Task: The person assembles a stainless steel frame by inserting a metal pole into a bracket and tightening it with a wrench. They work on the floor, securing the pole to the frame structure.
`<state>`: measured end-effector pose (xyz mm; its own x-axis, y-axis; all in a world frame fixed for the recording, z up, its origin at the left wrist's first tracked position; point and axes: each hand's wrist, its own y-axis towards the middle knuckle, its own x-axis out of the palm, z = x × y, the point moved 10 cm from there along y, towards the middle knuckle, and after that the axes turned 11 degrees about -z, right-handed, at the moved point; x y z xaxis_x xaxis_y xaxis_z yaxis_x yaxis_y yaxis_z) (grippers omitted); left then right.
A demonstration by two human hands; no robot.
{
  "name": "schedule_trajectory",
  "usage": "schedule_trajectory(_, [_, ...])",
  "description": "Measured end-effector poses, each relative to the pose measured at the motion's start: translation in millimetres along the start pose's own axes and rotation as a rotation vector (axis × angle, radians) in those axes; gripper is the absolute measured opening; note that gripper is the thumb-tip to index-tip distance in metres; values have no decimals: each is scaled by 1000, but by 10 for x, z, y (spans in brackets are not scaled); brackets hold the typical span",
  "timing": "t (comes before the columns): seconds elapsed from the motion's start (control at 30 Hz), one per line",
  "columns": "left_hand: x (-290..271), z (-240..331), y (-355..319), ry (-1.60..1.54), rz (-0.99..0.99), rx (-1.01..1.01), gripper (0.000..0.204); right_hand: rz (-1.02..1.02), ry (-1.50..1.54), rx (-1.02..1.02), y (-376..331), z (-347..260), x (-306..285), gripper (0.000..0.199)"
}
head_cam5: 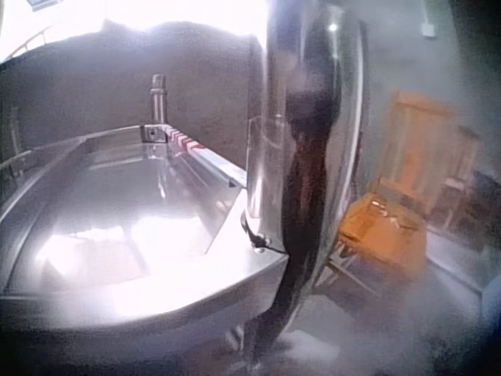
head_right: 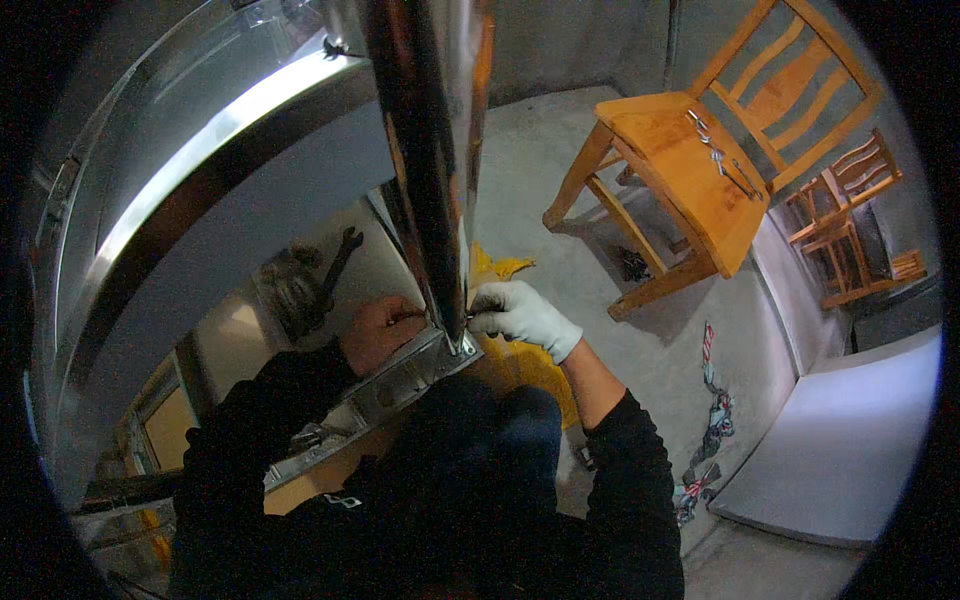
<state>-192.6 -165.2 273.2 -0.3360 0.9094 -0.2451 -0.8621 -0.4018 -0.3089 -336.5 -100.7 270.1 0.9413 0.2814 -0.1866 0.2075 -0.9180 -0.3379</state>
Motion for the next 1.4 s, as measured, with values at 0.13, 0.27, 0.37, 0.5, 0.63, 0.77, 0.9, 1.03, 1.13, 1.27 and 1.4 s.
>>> schedule_trajectory(0.13, [23,107,0,97,12,7,30,91,-79,-71,-38,-10,-68,16])
schedule_trajectory(0.27, [1,73,-10,20,-2,94,32,127,6,-73,-17,61,-62,16])
schedule_trajectory(0.37, [-10,26,-20,-110,-55,22,37,122,91,-40,12,179,-52,15])
schedule_trajectory(0.5, [88,-59,74,-225,-141,-47,36,93,173,1,41,271,-48,13])
schedule_trajectory(0.63, [120,35,51,-116,-127,42,38,-37,266,39,77,249,43,13])
schedule_trajectory(0.77, [117,-3,-8,-172,-127,4,40,-153,450,7,131,280,171,16])
schedule_trajectory(0.9, [106,24,-50,-237,-91,44,41,-122,201,84,127,207,110,16])
schedule_trajectory(1.03, [95,-118,41,13,-64,88,43,-108,-87,77,63,-44,33,18])
schedule_trajectory(1.13, [86,-119,48,28,-35,111,47,-145,-155,53,34,-193,50,21])
schedule_trajectory(1.27, [55,-195,-5,-4,-65,-9,52,-200,-193,-44,130,-342,110,23])
schedule_trajectory(1.4, [247,67,70,-47,-74,68,57,-255,-409,-98,108,-344,59,29])
